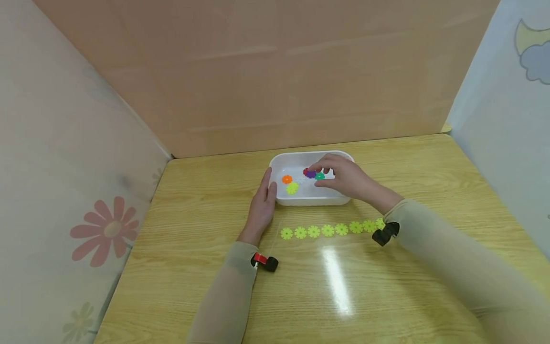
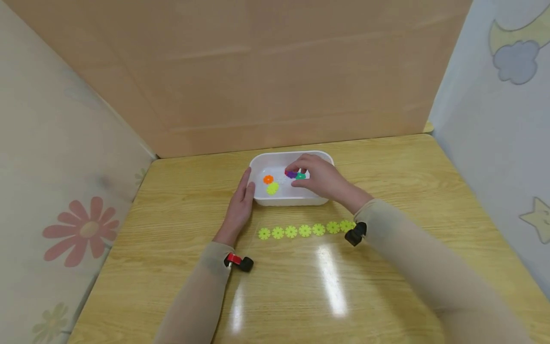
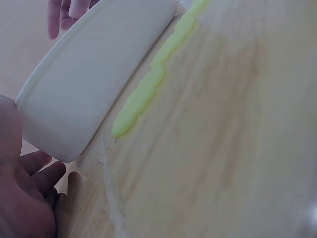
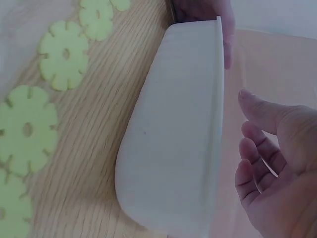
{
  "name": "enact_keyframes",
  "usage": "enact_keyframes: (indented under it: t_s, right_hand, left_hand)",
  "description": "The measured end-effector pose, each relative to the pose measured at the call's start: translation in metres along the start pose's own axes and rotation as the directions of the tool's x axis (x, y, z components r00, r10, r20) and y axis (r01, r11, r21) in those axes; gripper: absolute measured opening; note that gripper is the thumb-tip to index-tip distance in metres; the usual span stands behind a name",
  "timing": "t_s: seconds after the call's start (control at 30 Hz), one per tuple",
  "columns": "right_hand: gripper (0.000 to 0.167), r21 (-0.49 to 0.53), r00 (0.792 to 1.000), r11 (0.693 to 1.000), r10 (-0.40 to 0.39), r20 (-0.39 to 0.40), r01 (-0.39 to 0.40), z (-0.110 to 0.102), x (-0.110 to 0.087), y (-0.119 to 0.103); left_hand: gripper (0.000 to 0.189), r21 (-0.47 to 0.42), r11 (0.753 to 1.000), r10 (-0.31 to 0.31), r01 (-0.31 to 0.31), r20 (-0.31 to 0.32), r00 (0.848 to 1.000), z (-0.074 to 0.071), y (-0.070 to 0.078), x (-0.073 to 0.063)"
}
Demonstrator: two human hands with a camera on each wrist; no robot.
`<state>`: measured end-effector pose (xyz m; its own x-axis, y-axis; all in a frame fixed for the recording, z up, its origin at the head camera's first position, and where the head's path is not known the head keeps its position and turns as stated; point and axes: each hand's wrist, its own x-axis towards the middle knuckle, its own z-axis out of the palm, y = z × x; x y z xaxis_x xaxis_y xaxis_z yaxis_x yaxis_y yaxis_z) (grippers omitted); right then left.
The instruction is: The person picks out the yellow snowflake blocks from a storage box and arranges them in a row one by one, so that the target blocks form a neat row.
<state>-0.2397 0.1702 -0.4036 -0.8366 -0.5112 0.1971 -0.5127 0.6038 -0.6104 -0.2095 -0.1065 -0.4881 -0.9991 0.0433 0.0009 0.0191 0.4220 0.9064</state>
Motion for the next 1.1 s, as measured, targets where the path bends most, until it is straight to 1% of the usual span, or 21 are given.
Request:
enact_keyframes:
  t_s: [0.13, 0.33, 0.53, 0.87, 1.1]
  right_hand:
    - [0.040, 0.027, 0.999, 0.999, -0.038, 0.017, 0.037, 0.009, 0.015, 0.001]
    - [0.041, 0.025, 0.998, 1.000, -0.020, 0.060, 0.018, 0.022, 0.030, 0.001]
    - [0.040, 0.009, 0.992, 1.000, -0.026, 0.120, 0.025, 0.035, 0.043, 0.002]
    - [0.038, 0.038, 0.981, 0.997, 0.062, 0.183, -0.070, 0.051, 0.052, 0.004]
    - [0.037, 0.045, 0.981, 0.998, 0.042, 0.190, -0.052, 0.061, 0.057, 0.011]
  left_hand:
    - [0.055, 0.007, 1.000, 0.001, -0.001, 0.001, 1.000, 0.001, 0.000, 0.001]
    - [0.056, 0.022, 1.000, -0.011, 0.010, 0.003, 1.000, -0.001, 0.002, -0.001]
    - [0.057, 0.030, 1.000, -0.003, 0.003, 0.000, 1.000, -0.002, 0.001, -0.002]
    - [0.056, 0.037, 0.999, 0.003, -0.003, 0.000, 1.000, -0.003, 0.001, -0.002]
    - [0.057, 0.036, 0.999, 0.007, -0.007, -0.003, 1.000, -0.004, 0.000, -0.003]
